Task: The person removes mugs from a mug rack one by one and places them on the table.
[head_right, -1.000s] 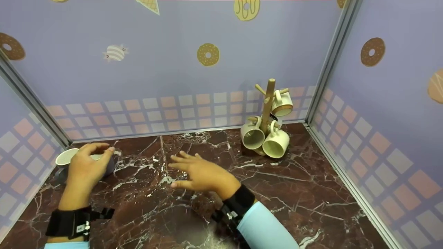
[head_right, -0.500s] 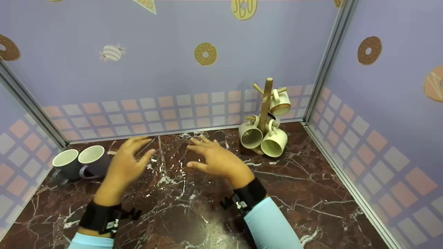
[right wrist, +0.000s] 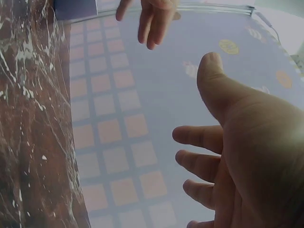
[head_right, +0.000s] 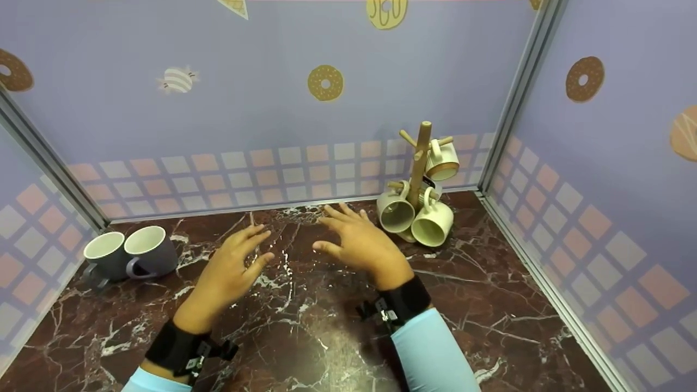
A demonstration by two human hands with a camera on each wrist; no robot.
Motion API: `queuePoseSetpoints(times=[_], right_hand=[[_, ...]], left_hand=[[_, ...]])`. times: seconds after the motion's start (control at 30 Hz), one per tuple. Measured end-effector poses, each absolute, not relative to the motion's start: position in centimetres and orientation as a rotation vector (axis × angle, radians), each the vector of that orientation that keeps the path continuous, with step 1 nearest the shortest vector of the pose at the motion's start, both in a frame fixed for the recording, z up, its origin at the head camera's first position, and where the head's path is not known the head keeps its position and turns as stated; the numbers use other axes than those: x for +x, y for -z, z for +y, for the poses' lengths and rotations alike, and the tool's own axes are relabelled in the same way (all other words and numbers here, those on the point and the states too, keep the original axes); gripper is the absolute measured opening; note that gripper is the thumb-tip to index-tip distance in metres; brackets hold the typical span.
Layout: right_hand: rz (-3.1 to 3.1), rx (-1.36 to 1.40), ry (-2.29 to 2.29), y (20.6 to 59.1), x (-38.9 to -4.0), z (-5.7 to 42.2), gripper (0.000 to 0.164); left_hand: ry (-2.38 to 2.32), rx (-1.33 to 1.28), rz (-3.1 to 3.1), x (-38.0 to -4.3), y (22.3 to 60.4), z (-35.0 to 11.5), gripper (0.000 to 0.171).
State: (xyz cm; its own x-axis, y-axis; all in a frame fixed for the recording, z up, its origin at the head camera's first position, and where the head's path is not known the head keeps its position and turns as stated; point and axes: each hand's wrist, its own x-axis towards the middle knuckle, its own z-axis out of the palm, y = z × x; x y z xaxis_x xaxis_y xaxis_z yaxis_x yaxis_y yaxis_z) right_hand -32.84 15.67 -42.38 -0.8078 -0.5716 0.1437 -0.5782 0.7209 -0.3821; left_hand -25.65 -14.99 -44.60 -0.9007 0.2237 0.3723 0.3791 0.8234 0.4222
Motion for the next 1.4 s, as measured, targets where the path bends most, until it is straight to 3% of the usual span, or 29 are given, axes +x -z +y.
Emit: queuePoseSetpoints(times=[0.33, 0.6, 0.8, 1.0, 1.23, 1.4], right_hand=[[-2.891, 0.872, -0.611, 41.0, -33.2, 17.4, 0.074], [-2.854, 0.643, -0.442, 36.5, -34.3, 19.6, 0.069], [-2.854, 0.481, -0.439, 32.5, -36.5, 22.3, 0.056], [-2.849, 0.39, -0.393, 29.4, -38.9, 24.7, 0.054], [-2.71, 0.368, -0.233, 28.9, -41.1, 26.6, 0.042], [-2.734, 0.332, -0.163, 28.6, -42.2, 27.7, 0.047]], left_hand=[[0.706, -0.507, -2.742, -24.7, 45.0, -13.7, 0.065], [0.711, -0.584, -2.76, -24.1, 44.7, -12.4, 0.066], [0.685, -0.633, -2.755, -23.5, 44.6, -11.6, 0.066], [0.66, -0.71, -2.745, -22.9, 44.5, -10.7, 0.066], [0.65, -0.796, -2.742, -22.2, 44.4, -9.8, 0.066], [0.662, -0.834, -2.736, -21.9, 44.3, -9.3, 0.065]])
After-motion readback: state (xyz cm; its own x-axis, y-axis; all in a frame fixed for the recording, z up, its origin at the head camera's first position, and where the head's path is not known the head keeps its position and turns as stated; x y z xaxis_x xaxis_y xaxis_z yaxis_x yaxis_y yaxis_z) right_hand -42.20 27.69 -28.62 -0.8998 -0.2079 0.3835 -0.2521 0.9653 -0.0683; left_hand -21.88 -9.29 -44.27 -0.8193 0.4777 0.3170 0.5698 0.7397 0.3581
